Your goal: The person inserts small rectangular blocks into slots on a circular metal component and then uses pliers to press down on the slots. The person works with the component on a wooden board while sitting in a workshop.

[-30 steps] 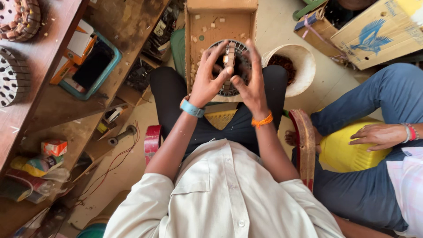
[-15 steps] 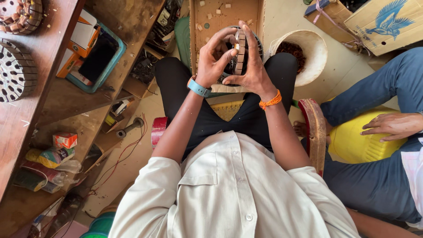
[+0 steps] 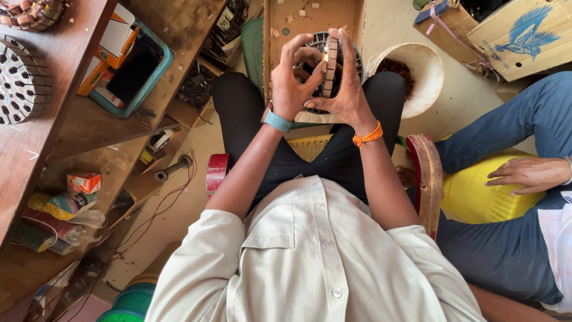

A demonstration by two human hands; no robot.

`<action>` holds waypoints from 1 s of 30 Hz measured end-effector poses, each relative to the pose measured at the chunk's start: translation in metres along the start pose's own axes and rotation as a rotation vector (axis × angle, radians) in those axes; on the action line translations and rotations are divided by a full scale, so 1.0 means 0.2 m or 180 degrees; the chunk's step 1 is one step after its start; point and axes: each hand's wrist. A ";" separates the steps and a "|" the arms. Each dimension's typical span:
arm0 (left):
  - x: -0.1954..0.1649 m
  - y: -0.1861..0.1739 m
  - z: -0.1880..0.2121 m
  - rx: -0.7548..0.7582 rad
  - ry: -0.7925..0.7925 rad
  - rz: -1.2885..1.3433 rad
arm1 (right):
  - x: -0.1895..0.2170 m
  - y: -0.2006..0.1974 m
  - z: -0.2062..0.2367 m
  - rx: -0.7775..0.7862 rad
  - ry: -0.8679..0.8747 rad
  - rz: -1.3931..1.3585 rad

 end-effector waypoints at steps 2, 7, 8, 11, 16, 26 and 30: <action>-0.04 0.01 0.02 -0.0149 -0.0038 -0.0110 | 0.00 0.00 0.00 -0.0014 0.0064 -0.0106; -0.13 0.01 0.02 -0.0418 0.0117 -0.0246 | 0.01 0.01 0.00 -0.0030 0.0134 -0.0240; -0.14 0.00 0.01 -0.0365 -0.0001 -0.0219 | 0.01 0.01 0.00 -0.0040 0.0099 -0.0198; -0.14 -0.02 0.00 -0.0135 -0.0324 -0.0060 | 0.00 0.01 0.01 -0.0067 0.0061 -0.0126; -0.08 -0.03 0.01 0.0097 -0.0499 0.0176 | -0.03 0.01 0.02 -0.0024 -0.0020 0.0090; 0.21 -0.35 -0.11 -0.0429 -0.0184 -0.1092 | -0.09 -0.09 0.09 0.0021 0.0074 -0.0899; 0.40 -0.28 -0.19 0.0010 0.0209 -0.2113 | -0.07 -0.07 0.10 -0.0139 0.0081 -0.0966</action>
Point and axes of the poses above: each hand's wrist, its own z-axis away from the middle knuckle, its own y-axis out of the palm, x = y × z, and after that the axes turned 1 degree about z, right-handed
